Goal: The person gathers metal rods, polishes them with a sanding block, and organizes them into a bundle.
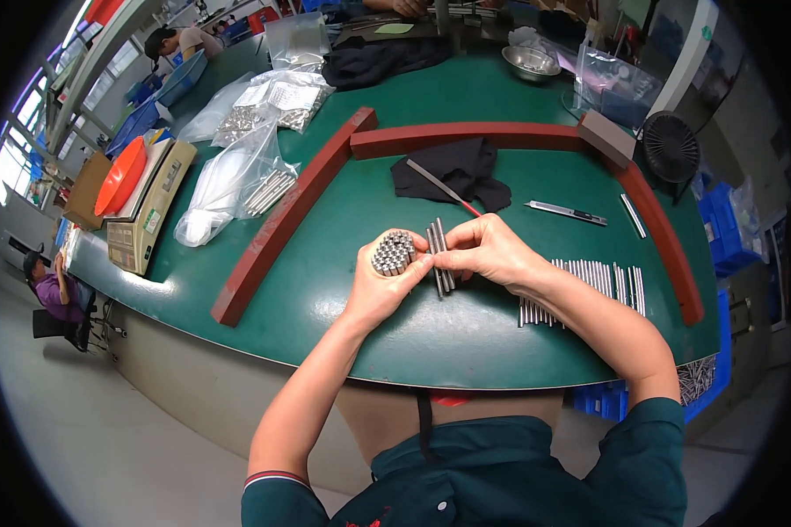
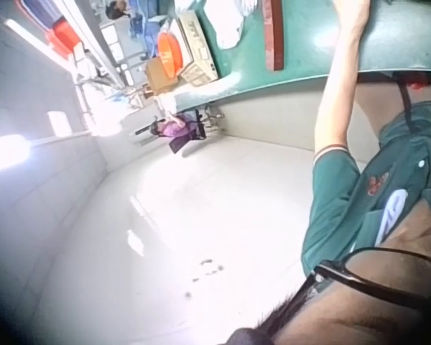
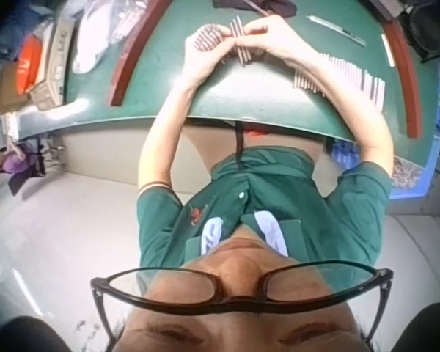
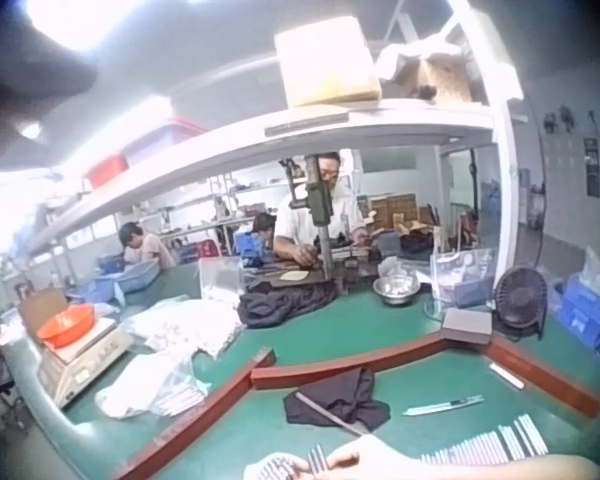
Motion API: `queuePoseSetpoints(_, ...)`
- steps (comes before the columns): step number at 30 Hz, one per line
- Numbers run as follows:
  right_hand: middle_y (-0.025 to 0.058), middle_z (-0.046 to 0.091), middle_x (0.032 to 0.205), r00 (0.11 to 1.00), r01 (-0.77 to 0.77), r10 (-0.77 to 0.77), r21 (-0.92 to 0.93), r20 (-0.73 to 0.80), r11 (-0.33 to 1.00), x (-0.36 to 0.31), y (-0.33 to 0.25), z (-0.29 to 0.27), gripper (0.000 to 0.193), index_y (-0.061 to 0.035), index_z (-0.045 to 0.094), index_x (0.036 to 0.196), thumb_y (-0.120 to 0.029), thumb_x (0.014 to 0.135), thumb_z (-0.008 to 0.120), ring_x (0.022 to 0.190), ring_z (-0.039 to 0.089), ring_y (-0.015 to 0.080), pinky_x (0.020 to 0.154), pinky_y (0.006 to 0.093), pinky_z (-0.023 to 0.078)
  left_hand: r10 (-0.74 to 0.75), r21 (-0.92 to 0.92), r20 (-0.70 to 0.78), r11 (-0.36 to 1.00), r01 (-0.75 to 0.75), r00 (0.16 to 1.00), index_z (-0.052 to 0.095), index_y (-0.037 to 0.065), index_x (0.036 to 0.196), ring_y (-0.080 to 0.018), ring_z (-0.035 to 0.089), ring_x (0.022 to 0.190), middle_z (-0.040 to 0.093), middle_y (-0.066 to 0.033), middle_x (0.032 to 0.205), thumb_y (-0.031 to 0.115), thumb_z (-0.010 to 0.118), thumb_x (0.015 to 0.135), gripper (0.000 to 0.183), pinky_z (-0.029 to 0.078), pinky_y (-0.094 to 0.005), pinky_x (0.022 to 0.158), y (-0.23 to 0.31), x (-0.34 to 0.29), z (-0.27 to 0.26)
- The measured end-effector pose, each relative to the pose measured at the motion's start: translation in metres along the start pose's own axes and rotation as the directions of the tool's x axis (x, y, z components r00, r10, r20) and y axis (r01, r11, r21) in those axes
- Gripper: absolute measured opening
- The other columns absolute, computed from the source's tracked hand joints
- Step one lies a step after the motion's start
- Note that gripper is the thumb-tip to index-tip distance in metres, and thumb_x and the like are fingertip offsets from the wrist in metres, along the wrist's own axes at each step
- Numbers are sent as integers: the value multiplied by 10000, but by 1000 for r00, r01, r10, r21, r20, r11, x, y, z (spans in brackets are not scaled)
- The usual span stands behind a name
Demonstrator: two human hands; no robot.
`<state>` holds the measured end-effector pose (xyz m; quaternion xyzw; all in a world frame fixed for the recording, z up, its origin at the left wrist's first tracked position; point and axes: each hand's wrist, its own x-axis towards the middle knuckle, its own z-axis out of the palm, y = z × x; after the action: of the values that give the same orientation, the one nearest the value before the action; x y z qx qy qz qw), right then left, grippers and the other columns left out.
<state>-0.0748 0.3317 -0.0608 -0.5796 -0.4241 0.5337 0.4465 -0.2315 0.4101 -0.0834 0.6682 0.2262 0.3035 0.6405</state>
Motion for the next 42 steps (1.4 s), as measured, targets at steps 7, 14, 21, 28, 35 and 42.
queuePoseSetpoints(7, 18, 583, 639, 999, 19, -18, 19, -38, 1000, 1, 4, 1, 140, -16, 629, 749, -153, 728, 642, 558, 512, 60, 486, 194, 398, 8, 26, -5, 1000, -8, 1000, 541, 9, 807, -54, 509, 629, 548, -4, 709, 69, 634, 742, 128, 424, -184, 589, 1, 2, 2)
queuePoseSetpoints(14, 22, 581, 635, 997, 51, -49, 50, -54, 997, 2, 9, 3, 143, -3, 622, 741, -145, 731, 643, 548, 504, 56, 485, 195, 396, 21, 33, -30, 999, -20, 999, 543, 9, 805, -57, 509, 647, 550, -1, 711, 81, 635, 743, 132, 421, -186, 601, -1, 3, 2)
queuePoseSetpoints(21, 29, 554, 578, 992, 112, -116, -84, -52, 990, 7, 16, 9, 180, 22, 590, 669, -138, 725, 651, 529, 484, 59, 469, 214, 383, 0, 32, -65, 999, 2, 998, 564, 7, 804, -62, 512, 652, 565, -2, 720, 109, 639, 735, 144, 424, -201, 610, -2, 5, 1)
queuePoseSetpoints(28, 35, 550, 565, 997, 58, -61, -71, -40, 996, 3, 13, 11, 187, 25, 591, 665, -141, 723, 655, 508, 483, 60, 456, 213, 381, -19, 13, -84, 1000, 20, 996, 567, 6, 820, -61, 516, 648, 572, -5, 722, 87, 630, 732, 136, 430, -203, 612, -4, 5, 1)
queuePoseSetpoints(35, 35, 550, 561, 997, 54, -57, -56, -44, 997, 5, 12, 11, 179, 19, 586, 667, -134, 717, 666, 503, 489, 57, 451, 202, 389, -9, 7, -99, 1000, 9, 995, 568, 6, 824, -61, 519, 653, 574, -5, 729, 73, 630, 727, 133, 435, -202, 617, -5, 6, 2)
queuePoseSetpoints(42, 24, 529, 528, 996, 70, -74, -77, -46, 995, 6, 15, 11, 219, 3, 550, 607, -141, 694, 689, 479, 482, 55, 432, 204, 380, -18, 14, -113, 1000, 20, 993, 567, 6, 825, -59, 514, 647, 570, 0, 727, 68, 630, 724, 134, 433, -201, 613, -5, 6, 1)
